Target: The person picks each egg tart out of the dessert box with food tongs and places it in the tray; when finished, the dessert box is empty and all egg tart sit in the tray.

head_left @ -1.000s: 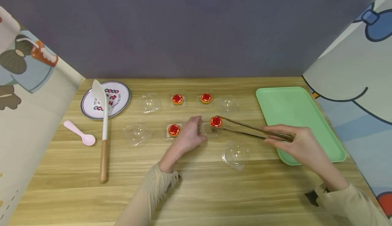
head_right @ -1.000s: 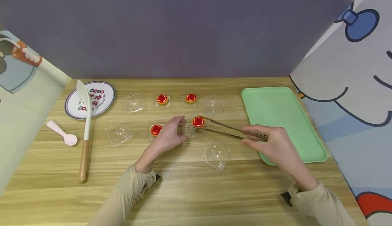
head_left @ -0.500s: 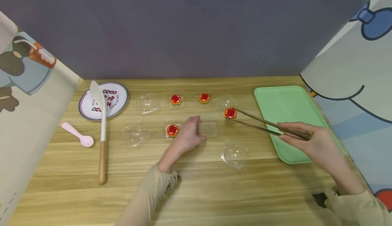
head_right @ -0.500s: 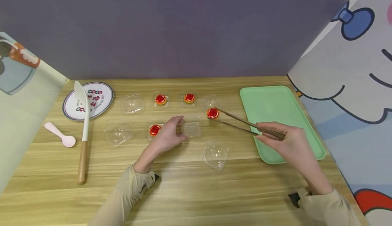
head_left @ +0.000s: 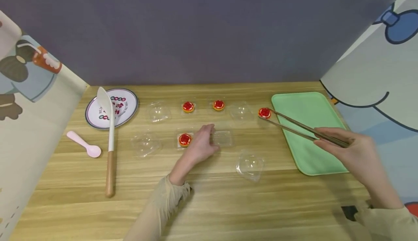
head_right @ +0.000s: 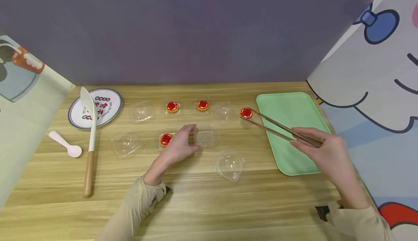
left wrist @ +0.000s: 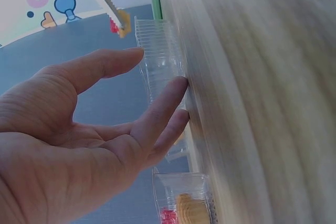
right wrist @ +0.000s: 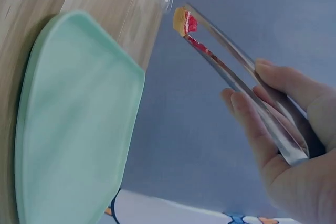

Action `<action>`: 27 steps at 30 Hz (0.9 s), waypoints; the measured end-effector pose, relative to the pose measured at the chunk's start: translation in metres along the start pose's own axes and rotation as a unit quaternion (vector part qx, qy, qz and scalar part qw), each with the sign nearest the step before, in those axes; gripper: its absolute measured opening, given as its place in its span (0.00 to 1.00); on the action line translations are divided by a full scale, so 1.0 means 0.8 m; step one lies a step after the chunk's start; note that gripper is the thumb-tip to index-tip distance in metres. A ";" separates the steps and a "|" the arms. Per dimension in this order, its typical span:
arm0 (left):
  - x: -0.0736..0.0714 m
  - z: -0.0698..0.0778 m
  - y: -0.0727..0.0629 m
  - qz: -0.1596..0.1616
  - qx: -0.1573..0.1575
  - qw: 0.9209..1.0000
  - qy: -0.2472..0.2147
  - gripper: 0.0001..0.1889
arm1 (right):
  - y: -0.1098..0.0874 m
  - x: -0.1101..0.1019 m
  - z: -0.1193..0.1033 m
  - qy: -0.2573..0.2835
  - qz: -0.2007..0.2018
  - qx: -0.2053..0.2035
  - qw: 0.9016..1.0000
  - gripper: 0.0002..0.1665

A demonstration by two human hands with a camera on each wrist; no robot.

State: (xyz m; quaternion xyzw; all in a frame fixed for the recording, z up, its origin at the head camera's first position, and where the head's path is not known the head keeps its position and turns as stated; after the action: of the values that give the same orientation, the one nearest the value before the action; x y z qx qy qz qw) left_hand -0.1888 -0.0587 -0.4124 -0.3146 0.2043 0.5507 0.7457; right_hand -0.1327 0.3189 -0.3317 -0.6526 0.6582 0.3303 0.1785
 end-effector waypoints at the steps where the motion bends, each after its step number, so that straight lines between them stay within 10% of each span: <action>1: 0.000 0.000 0.000 0.000 0.001 1.000 0.001 0.42 | -0.001 -0.002 0.003 -0.006 0.003 0.004 1.000 0.25; 27: 0.000 0.003 -0.001 0.001 0.007 1.000 0.002 0.43 | -0.013 -0.039 0.069 -0.116 0.070 0.033 0.990 0.25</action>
State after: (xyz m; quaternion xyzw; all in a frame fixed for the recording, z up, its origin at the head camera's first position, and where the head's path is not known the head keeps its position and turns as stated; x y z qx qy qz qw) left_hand -0.1879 -0.0573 -0.4102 -0.3098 0.2100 0.5495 0.7470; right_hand -0.1305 0.3795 -0.3531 -0.5556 0.6878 0.3936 0.2516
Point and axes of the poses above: each hand's wrist, its own y-axis towards the middle knuckle, its own x-axis out of the palm, z = x × y, the point moved 8 cm from there along y, towards the middle knuckle, and after that the axes turned 8 degrees about -x, right-handed, at the moved point
